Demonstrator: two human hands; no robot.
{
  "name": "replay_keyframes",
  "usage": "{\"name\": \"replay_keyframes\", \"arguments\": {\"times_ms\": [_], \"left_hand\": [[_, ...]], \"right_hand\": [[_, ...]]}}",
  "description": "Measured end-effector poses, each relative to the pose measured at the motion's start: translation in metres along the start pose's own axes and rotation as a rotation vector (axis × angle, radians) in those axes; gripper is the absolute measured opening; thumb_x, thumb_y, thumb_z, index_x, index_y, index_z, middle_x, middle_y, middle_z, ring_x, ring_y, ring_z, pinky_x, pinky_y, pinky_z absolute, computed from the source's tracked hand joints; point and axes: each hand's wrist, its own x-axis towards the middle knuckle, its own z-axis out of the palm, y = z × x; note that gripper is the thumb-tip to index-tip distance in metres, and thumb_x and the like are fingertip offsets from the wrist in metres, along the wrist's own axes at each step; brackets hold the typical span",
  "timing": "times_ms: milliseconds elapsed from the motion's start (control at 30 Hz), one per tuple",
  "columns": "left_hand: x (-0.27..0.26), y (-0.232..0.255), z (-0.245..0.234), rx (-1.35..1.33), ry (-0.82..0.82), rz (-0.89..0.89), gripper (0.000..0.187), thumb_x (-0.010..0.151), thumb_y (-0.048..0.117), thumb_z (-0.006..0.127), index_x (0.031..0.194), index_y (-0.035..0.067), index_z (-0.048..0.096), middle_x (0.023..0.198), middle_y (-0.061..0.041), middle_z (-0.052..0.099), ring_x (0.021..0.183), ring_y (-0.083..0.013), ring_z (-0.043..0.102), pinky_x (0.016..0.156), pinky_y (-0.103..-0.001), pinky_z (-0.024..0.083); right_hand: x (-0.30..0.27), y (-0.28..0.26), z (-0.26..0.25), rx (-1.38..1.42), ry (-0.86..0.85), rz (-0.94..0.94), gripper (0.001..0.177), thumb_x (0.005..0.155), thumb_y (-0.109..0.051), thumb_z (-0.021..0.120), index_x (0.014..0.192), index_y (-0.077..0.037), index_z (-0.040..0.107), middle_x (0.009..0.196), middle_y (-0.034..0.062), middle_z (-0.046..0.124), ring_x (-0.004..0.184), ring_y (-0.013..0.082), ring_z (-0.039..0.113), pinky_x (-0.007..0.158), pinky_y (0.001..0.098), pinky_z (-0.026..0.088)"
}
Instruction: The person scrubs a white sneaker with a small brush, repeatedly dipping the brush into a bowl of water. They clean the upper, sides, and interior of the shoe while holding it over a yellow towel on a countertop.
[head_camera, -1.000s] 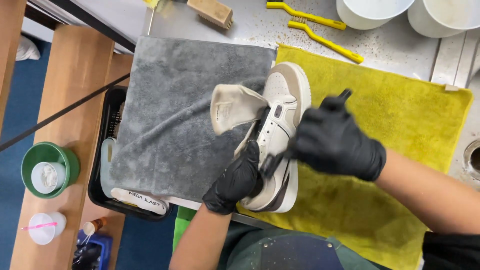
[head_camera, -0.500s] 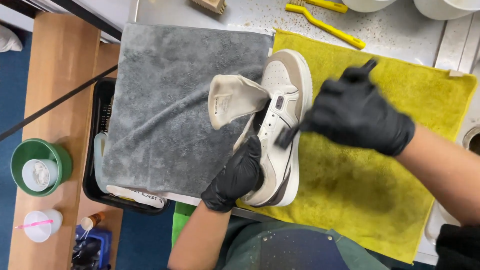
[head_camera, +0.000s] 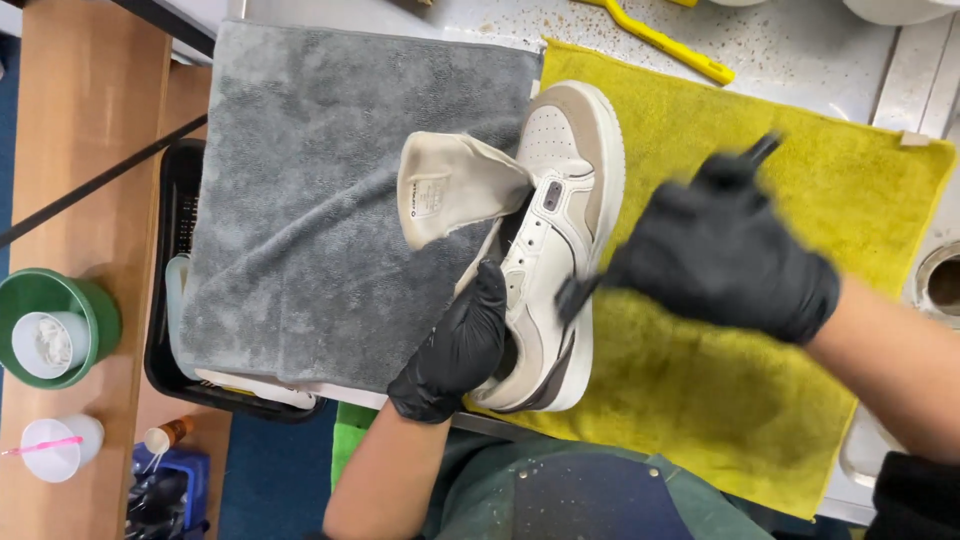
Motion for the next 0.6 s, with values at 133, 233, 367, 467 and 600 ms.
{"name": "replay_keyframes", "arguments": {"times_ms": [133,233,367,467,600], "left_hand": [[0.000,0.012,0.005,0.017,0.074,-0.165,0.056,0.107,0.038,0.033,0.149,0.003,0.040,0.153,-0.017,0.047,0.145,-0.0296,0.043,0.124,-0.038,0.034],[-0.002,0.024,0.006,0.062,0.038,-0.108,0.056,0.108,0.038,0.031,0.153,0.004,0.034,0.158,-0.017,0.040,0.151,-0.0302,0.035,0.127,-0.039,0.028],[-0.001,0.005,0.003,-0.007,0.043,-0.067,0.055,0.110,0.033,0.027,0.155,0.002,0.030,0.159,-0.017,0.038,0.151,-0.0289,0.035,0.128,-0.039,0.028],[0.000,0.016,0.003,0.070,0.024,-0.094,0.058,0.108,0.038,0.029,0.156,0.006,0.027,0.162,-0.015,0.035,0.152,-0.0286,0.032,0.127,-0.039,0.025],[-0.005,-0.005,-0.012,-0.190,-0.091,-0.066,0.057,0.111,0.031,0.032,0.159,0.005,0.017,0.168,-0.013,0.019,0.157,-0.0270,0.019,0.131,-0.039,0.017]], "right_hand": [[-0.003,-0.002,0.002,0.204,0.003,-0.069,0.037,0.108,-0.038,0.055,0.076,-0.018,0.054,0.066,-0.0005,0.048,0.064,0.0256,0.047,0.071,0.0450,0.031],[0.002,-0.026,-0.009,0.248,0.020,-0.048,0.038,0.108,-0.036,0.056,0.075,-0.018,0.053,0.065,-0.0003,0.047,0.063,0.0252,0.047,0.069,0.0442,0.031],[-0.011,0.013,0.003,0.071,-0.008,0.056,0.039,0.108,-0.041,0.061,0.076,-0.018,0.059,0.068,-0.0019,0.058,0.068,0.0258,0.055,0.084,0.0467,0.036],[0.009,-0.049,-0.020,0.313,-0.074,-0.119,0.042,0.108,-0.040,0.045,0.070,-0.021,0.046,0.063,0.0001,0.044,0.062,0.0247,0.045,0.063,0.0456,0.028],[-0.015,0.018,-0.006,0.122,0.023,0.020,0.037,0.107,-0.024,0.060,0.071,-0.017,0.053,0.062,0.0042,0.049,0.060,0.0285,0.050,0.071,0.0516,0.040]]}}
